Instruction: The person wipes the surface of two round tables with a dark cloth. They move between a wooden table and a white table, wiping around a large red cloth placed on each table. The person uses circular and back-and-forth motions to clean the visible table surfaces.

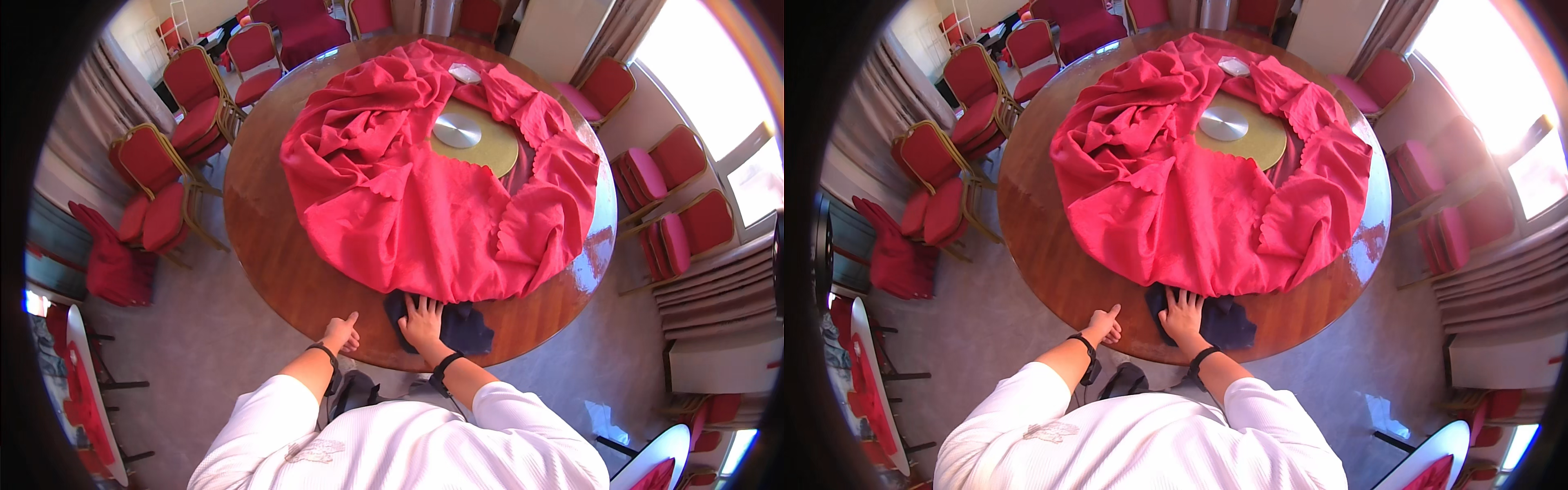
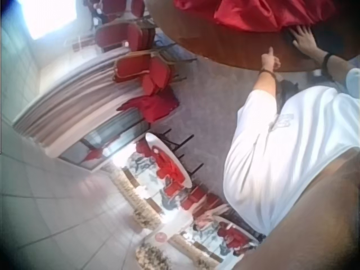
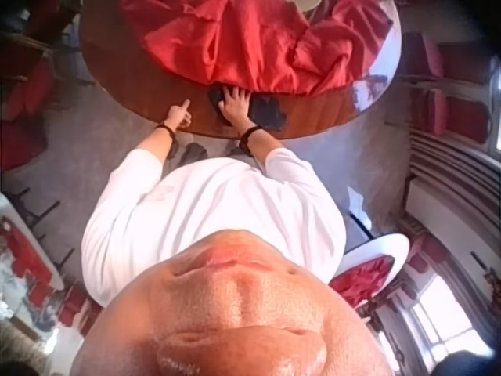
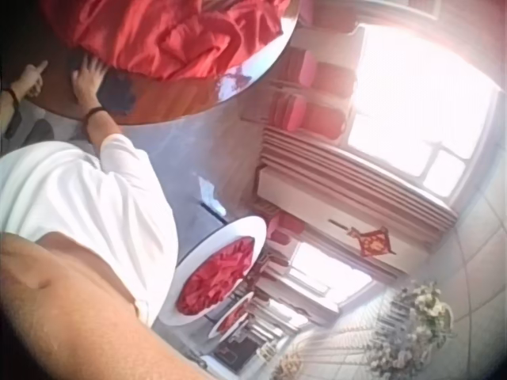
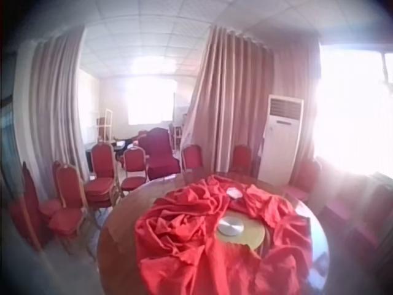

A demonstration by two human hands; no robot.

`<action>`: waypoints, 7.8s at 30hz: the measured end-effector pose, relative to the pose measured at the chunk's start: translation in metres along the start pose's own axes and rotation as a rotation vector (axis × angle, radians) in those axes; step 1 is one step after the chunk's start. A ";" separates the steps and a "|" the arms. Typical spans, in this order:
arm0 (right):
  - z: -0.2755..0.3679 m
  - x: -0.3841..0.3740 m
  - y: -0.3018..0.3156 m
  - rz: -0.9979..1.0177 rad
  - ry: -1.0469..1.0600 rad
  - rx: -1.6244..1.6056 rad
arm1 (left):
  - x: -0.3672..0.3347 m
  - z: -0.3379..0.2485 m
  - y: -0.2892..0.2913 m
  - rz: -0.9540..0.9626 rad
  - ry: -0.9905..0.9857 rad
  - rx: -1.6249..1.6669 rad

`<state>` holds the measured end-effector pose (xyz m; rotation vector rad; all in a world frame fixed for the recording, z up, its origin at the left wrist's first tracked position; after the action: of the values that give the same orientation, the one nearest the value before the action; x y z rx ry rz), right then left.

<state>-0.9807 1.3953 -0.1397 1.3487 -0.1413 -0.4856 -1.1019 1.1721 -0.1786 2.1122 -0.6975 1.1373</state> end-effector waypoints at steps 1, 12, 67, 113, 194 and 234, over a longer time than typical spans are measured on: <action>0.000 -0.001 0.000 0.011 -0.002 0.013 | 0.001 0.000 0.000 -0.001 -0.004 -0.003; -0.028 0.036 0.006 -0.004 0.009 0.011 | -0.002 0.004 0.004 0.054 -0.009 0.010; 0.191 -0.094 -0.078 0.106 -0.105 -0.152 | -0.061 -0.008 0.222 -0.092 -0.098 -0.002; 0.304 -0.175 -0.132 0.053 -0.293 0.017 | -0.162 -0.099 0.337 0.308 -0.146 -0.430; 0.209 -0.108 -0.079 0.155 -0.415 -0.118 | -0.100 -0.103 0.366 -0.454 -0.519 -0.908; 0.450 -0.347 -0.178 -0.119 -0.788 0.140 | -0.290 0.137 0.868 -0.019 0.010 -0.309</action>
<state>-1.5029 1.1094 -0.1451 1.2403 -0.7545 -1.1082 -1.7772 0.5427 -0.2447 1.8472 -0.7920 0.9610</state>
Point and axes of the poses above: each hand's wrist, its own x-axis away from the middle knuckle, its own y-axis out of the back of the hand, z = x × y, the point moved 3 cm from there along -x, towards the middle knuckle, and after that the axes turned 1 degree about -y, right-handed, at the moved point
